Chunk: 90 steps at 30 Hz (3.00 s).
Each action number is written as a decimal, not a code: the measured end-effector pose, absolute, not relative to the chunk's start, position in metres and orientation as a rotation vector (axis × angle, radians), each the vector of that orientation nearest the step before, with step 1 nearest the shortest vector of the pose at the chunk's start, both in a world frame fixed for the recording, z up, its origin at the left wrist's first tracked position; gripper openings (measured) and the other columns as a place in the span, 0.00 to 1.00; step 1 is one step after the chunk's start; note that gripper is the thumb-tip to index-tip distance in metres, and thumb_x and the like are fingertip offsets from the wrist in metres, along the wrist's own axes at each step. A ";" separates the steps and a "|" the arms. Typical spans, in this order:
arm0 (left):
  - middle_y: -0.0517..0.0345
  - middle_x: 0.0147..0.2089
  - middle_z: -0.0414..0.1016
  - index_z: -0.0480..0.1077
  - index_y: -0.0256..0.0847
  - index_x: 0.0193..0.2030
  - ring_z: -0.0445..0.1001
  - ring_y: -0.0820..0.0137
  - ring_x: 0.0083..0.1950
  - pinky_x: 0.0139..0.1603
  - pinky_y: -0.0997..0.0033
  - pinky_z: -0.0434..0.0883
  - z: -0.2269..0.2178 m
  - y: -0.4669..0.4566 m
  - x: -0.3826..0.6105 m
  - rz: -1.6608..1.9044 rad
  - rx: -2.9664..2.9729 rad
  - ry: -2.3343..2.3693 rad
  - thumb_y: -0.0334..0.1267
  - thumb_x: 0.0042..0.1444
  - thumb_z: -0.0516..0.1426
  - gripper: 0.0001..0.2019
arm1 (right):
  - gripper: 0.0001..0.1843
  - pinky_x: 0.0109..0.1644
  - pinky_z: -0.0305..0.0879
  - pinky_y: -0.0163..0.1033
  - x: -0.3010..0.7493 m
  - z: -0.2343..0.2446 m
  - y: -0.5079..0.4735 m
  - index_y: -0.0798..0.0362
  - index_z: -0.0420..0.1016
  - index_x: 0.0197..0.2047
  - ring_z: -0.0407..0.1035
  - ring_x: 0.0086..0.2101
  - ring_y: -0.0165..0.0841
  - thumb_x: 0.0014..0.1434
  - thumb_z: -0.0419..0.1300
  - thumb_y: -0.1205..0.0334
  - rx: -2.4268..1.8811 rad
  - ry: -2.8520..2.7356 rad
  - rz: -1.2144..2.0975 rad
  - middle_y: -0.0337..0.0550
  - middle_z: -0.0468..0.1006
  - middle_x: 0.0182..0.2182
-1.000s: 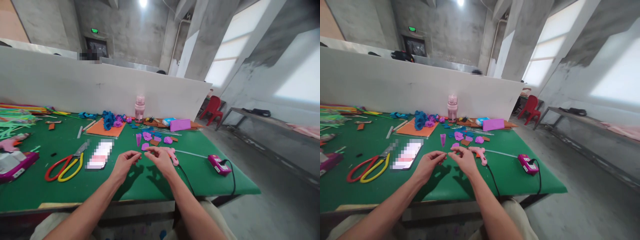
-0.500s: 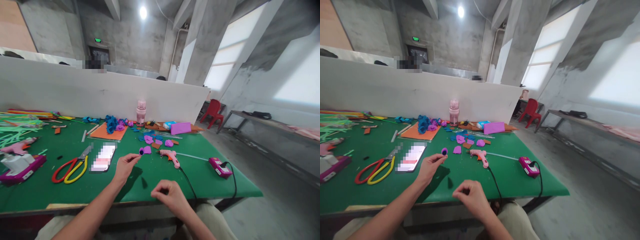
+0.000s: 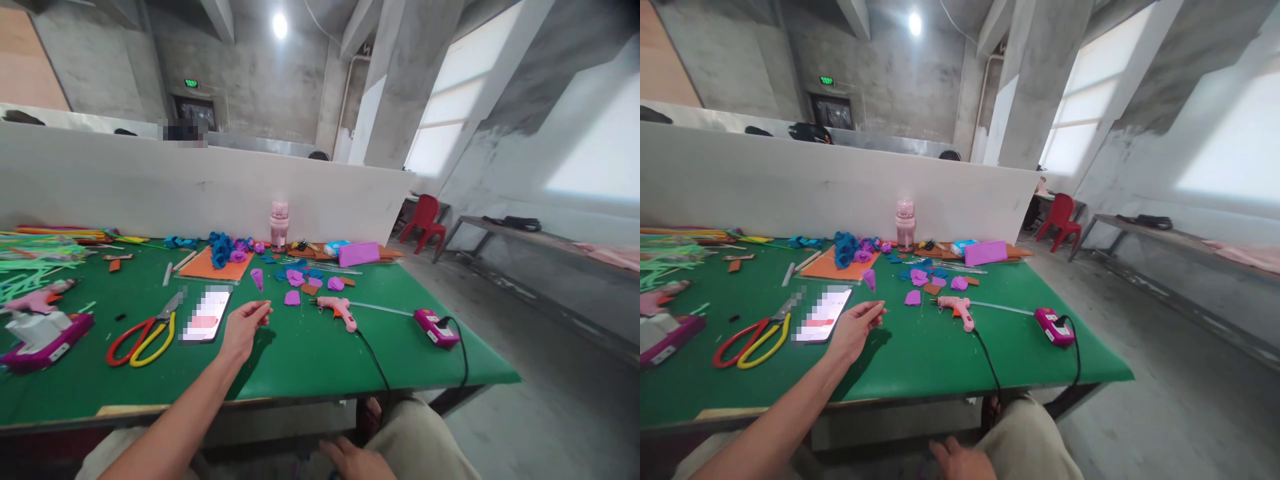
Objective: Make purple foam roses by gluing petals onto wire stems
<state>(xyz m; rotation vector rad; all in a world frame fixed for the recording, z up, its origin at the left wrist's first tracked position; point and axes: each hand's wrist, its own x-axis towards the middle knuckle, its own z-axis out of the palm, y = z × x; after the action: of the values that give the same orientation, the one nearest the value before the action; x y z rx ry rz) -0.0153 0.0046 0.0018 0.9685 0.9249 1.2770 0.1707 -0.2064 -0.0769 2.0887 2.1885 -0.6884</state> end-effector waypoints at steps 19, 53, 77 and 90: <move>0.57 0.26 0.74 0.75 0.36 0.30 0.65 0.76 0.24 0.26 0.76 0.62 0.009 -0.024 0.002 1.127 1.112 0.813 0.41 0.41 0.65 0.12 | 0.12 0.31 0.62 0.34 0.144 0.032 -0.064 0.54 0.74 0.34 0.67 0.27 0.30 0.54 0.56 0.55 2.805 2.938 -1.554 0.40 0.74 0.25; 0.62 0.22 0.66 0.68 0.39 0.35 0.64 0.74 0.26 0.29 0.75 0.61 0.010 0.007 -0.013 1.223 1.427 0.837 0.42 0.52 0.55 0.09 | 0.11 0.32 0.58 0.31 0.194 0.020 0.086 0.59 0.77 0.27 0.69 0.28 0.30 0.50 0.54 0.64 2.467 2.364 -0.491 0.44 0.76 0.24; 0.66 0.18 0.62 0.70 0.38 0.21 0.55 0.78 0.20 0.22 0.76 0.51 0.015 0.006 -0.008 1.154 1.404 1.079 0.50 0.44 0.60 0.16 | 0.11 0.26 0.57 0.29 0.171 0.045 0.007 0.54 0.64 0.29 0.64 0.21 0.24 0.50 0.58 0.55 2.094 2.664 -2.111 0.35 0.71 0.20; 0.68 0.18 0.58 0.67 0.37 0.26 0.49 0.81 0.17 0.17 0.77 0.44 0.018 -0.016 0.000 0.808 1.395 1.040 0.53 0.43 0.58 0.18 | 0.17 0.26 0.57 0.30 0.156 0.008 -0.039 0.55 0.73 0.31 0.61 0.23 0.23 0.43 0.65 0.51 2.368 2.206 -2.773 0.34 0.70 0.23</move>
<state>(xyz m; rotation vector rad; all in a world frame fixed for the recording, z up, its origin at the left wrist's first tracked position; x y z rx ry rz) 0.0003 -0.0163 0.0185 1.3949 1.0405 0.8076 0.1564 -0.0394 0.0077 2.3681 2.2055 -2.7734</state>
